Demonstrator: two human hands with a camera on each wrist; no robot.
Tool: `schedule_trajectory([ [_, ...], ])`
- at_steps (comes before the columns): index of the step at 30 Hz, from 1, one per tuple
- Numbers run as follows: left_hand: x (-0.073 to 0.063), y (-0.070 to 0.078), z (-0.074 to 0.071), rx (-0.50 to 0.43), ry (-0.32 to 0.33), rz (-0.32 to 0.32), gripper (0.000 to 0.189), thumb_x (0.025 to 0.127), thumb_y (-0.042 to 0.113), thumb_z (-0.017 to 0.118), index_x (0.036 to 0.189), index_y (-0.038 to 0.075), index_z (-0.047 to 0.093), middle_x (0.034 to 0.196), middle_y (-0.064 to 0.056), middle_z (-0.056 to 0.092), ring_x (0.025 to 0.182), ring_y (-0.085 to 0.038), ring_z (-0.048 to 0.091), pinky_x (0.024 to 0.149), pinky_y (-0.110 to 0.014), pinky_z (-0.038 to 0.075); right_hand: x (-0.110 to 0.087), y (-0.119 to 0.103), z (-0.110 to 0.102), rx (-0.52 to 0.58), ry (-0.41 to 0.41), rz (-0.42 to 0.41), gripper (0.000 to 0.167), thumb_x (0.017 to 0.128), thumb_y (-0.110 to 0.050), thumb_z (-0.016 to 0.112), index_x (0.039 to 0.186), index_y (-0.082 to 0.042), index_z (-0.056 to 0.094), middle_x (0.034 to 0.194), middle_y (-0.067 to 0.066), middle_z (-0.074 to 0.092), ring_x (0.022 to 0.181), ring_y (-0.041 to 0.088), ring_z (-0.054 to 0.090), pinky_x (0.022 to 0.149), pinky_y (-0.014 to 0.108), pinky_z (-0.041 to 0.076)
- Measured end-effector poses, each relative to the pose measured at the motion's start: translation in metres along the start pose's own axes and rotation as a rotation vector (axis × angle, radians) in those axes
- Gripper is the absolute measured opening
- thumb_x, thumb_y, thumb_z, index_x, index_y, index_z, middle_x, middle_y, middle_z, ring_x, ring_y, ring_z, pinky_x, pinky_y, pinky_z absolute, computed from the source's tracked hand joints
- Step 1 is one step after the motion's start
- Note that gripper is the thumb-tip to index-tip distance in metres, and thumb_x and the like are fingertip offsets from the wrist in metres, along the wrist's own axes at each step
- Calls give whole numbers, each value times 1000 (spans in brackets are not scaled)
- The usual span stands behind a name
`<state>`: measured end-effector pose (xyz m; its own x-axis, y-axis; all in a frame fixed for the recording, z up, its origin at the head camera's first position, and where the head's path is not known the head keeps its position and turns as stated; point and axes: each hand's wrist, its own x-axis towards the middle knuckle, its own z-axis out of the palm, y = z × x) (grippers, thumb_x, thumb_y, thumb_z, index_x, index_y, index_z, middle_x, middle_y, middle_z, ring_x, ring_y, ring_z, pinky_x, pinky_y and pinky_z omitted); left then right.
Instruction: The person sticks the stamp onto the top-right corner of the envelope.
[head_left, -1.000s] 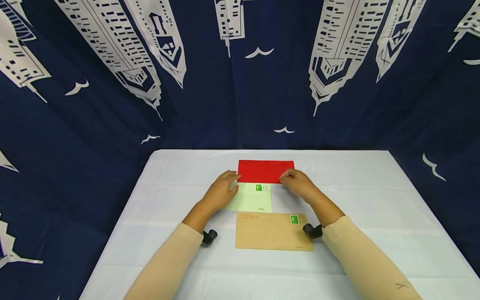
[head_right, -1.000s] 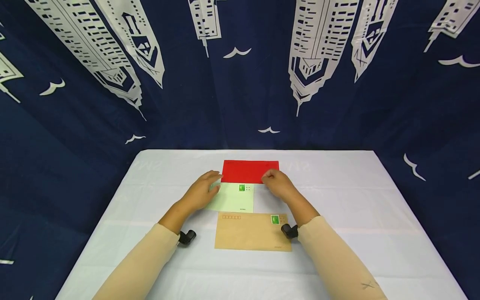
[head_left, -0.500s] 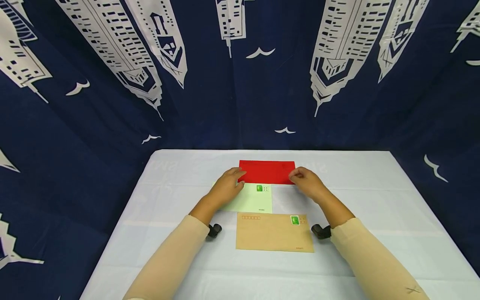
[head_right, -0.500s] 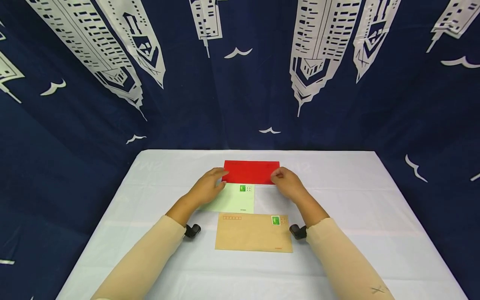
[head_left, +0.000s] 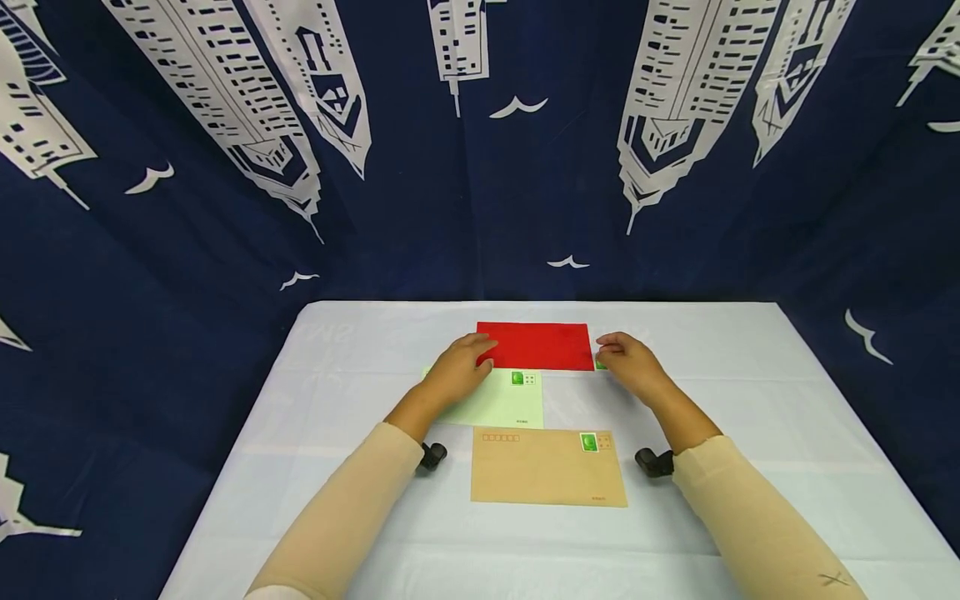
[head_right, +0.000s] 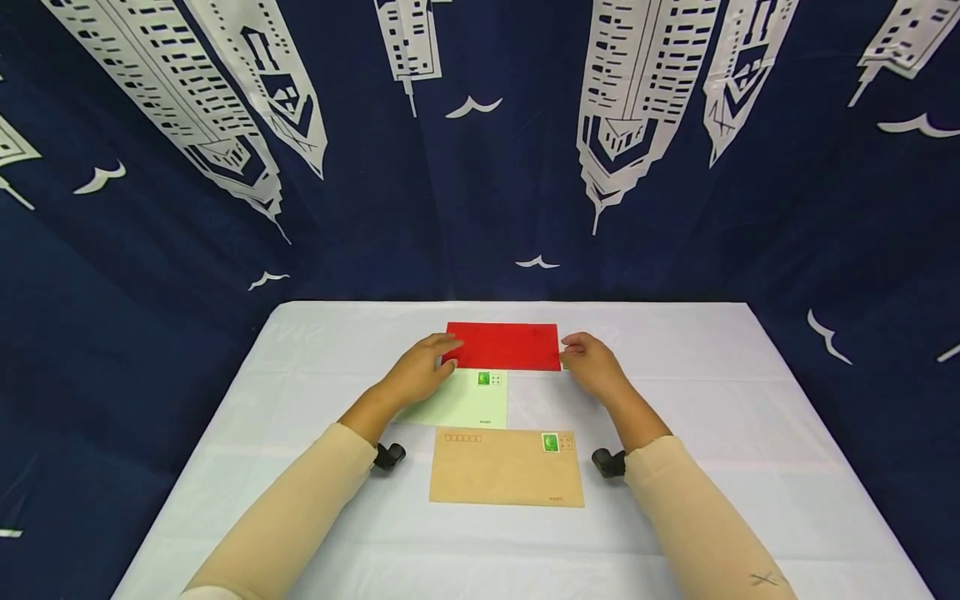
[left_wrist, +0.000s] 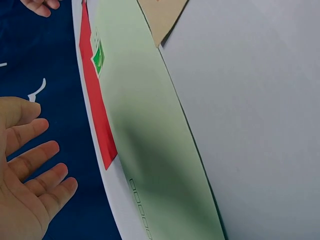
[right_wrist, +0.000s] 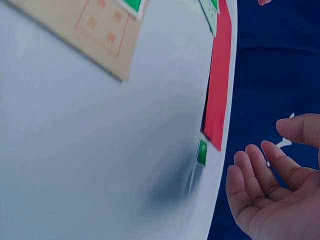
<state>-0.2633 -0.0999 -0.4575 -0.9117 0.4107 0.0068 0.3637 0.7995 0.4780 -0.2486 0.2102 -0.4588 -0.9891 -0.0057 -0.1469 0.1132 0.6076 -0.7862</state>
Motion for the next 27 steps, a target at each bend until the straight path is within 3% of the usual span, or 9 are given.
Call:
schedule_trajectory([
  [6, 6, 0, 4, 7, -12, 6, 47, 104, 26, 53, 149, 11, 51, 159, -8, 45, 150, -26, 38, 126, -41, 30, 3, 9, -4, -7, 14, 16, 42, 101, -16, 49, 138, 4, 52, 130, 24, 58, 113, 33, 57, 93, 35, 49],
  [17, 19, 3, 12, 5, -53, -12, 50, 104, 28, 54, 152, 13, 48, 163, -8, 38, 151, -27, 36, 125, -42, 31, 10, 25, -9, -47, 29, 37, 39, 101, -12, 51, 135, 6, 54, 127, 26, 61, 105, 29, 59, 80, 25, 46],
  [27, 31, 6, 20, 26, -101, -23, 52, 105, 28, 52, 154, 14, 44, 166, -6, 33, 155, -25, 30, 127, -41, 27, 19, 35, -10, -39, 17, 95, 36, 102, -13, 53, 134, 3, 55, 126, 24, 60, 107, 29, 56, 87, 32, 48],
])
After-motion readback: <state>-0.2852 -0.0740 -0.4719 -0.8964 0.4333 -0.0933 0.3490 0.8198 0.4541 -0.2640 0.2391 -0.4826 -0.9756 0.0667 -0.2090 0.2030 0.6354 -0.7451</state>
